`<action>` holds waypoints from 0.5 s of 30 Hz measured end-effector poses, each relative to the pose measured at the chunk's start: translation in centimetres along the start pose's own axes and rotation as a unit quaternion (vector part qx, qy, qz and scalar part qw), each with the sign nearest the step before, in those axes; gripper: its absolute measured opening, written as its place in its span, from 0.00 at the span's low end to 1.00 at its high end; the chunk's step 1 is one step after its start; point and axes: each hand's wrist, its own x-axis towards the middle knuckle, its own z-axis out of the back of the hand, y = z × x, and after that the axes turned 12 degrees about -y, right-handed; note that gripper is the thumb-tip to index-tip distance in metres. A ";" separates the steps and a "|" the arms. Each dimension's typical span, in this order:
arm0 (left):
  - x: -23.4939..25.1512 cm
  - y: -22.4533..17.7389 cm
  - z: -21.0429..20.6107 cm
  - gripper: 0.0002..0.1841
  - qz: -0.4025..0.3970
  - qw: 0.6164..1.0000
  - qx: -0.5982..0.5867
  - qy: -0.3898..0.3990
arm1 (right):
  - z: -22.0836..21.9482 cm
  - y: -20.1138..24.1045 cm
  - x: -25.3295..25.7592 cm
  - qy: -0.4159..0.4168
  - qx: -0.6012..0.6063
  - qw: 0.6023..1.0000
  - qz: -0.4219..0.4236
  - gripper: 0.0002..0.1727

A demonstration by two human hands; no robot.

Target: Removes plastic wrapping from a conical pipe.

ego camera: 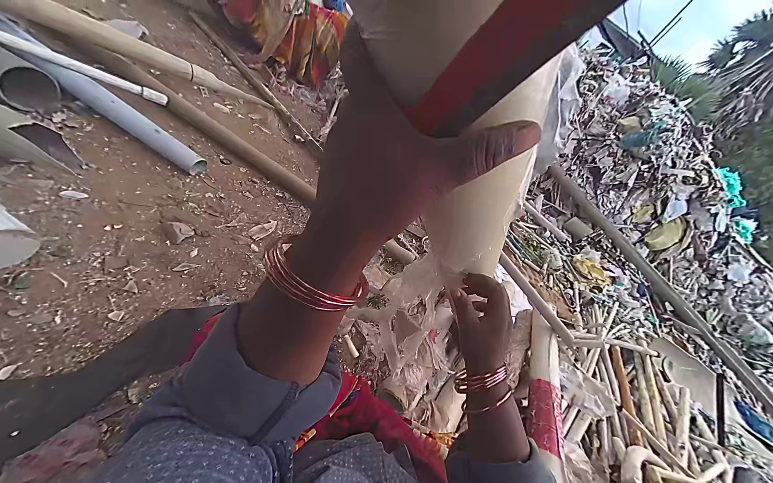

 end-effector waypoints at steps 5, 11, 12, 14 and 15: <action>-0.9 -0.7 0.2 0.66 -0.033 0.999 0.013 0.015 | 0.4 5.4 2.1 -0.027 -0.173 0.982 0.069 0.26; -0.8 -0.4 0.0 0.65 -0.055 0.998 0.033 -0.011 | -1.0 6.2 1.7 -0.023 -0.240 0.967 0.081 0.19; -0.7 -0.2 0.0 0.66 -0.059 0.997 0.037 -0.018 | -1.3 6.0 1.6 -0.025 -0.243 0.966 0.082 0.19; -0.5 0.1 0.0 0.64 -0.065 0.997 0.042 -0.025 | -1.8 5.4 1.2 -0.028 -0.238 0.967 0.085 0.19; -0.3 0.3 0.1 0.62 -0.069 0.996 0.041 -0.028 | -1.9 5.0 1.1 -0.030 -0.236 0.967 0.087 0.19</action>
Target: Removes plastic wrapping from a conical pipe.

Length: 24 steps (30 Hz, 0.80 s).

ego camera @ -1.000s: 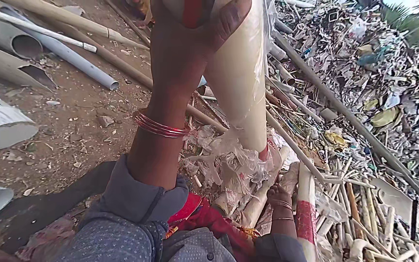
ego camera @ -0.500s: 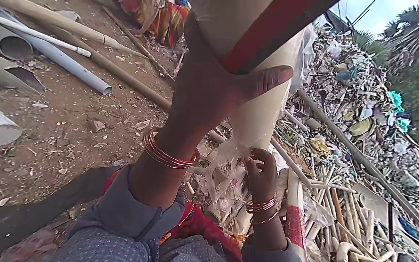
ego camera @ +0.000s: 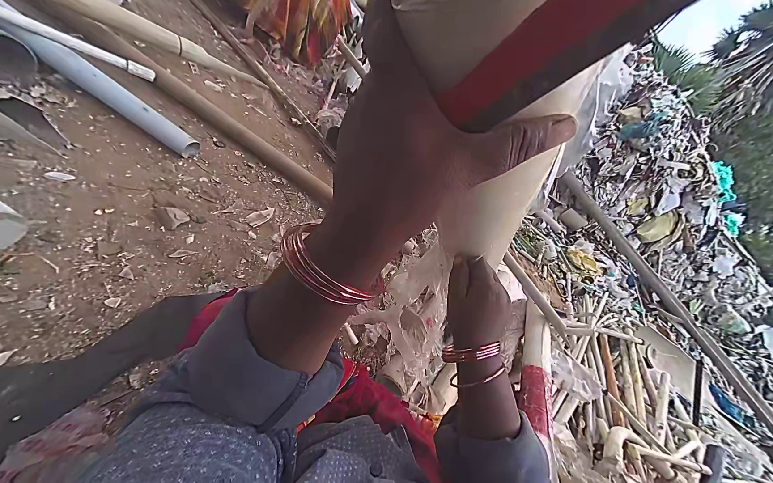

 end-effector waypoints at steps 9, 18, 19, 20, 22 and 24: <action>1.9 2.0 -0.2 0.31 -0.012 0.997 -0.075 0.024 | -5.1 -6.7 -7.3 0.029 0.012 0.998 -0.050 0.21; 4.1 3.3 -0.3 0.51 0.103 0.995 -0.006 0.016 | -8.7 -17.2 -19.4 0.605 -0.139 0.722 -0.305 0.27; 4.1 3.6 -0.4 0.46 0.104 0.994 -0.016 0.009 | -8.1 -16.4 -18.0 0.545 -0.104 0.764 -0.329 0.24; 4.0 3.7 -0.5 0.41 0.098 0.995 -0.026 0.007 | -7.5 -15.6 -16.9 0.480 -0.051 0.800 -0.356 0.21; 3.5 3.2 -0.9 0.38 0.081 0.996 -0.033 0.001 | -6.6 -14.4 -15.0 0.352 0.051 0.843 -0.405 0.18; 2.9 2.4 -0.8 0.53 0.082 0.997 0.000 -0.004 | -6.1 -13.9 -13.7 0.285 0.095 0.863 -0.406 0.21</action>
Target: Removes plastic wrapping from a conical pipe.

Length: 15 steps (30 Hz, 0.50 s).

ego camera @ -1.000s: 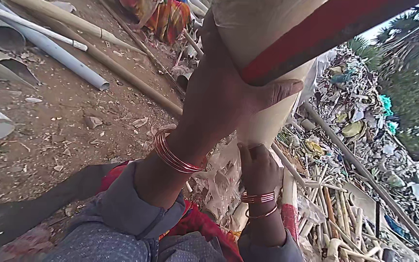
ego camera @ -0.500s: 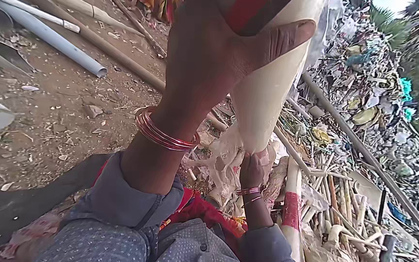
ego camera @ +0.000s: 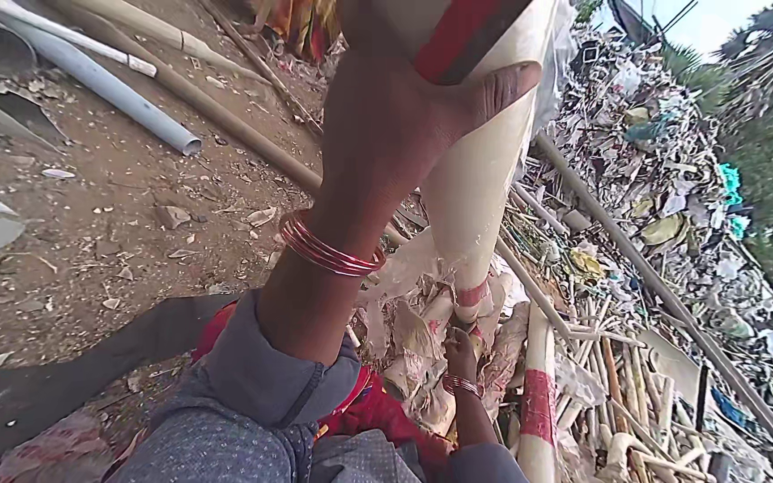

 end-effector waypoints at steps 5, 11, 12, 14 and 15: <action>-0.5 -0.4 0.9 0.65 0.028 1.000 0.008 0.004 | -2.1 -0.7 0.1 0.000 0.030 0.996 0.080 0.18; -0.2 -1.2 2.0 0.61 0.077 0.996 0.028 0.043 | -2.3 2.1 -2.3 0.064 0.030 0.995 0.065 0.19; -0.2 -1.4 2.0 0.61 0.084 0.995 0.024 0.046 | -2.2 2.3 -2.5 0.075 0.029 0.995 0.058 0.20; -0.1 -1.6 2.1 0.59 0.091 0.994 0.022 0.051 | -2.4 2.2 -2.4 0.087 0.034 0.995 0.046 0.21; 0.0 -1.6 2.2 0.59 0.092 0.994 0.020 0.054 | -2.6 1.9 -2.2 0.085 0.041 0.995 0.040 0.21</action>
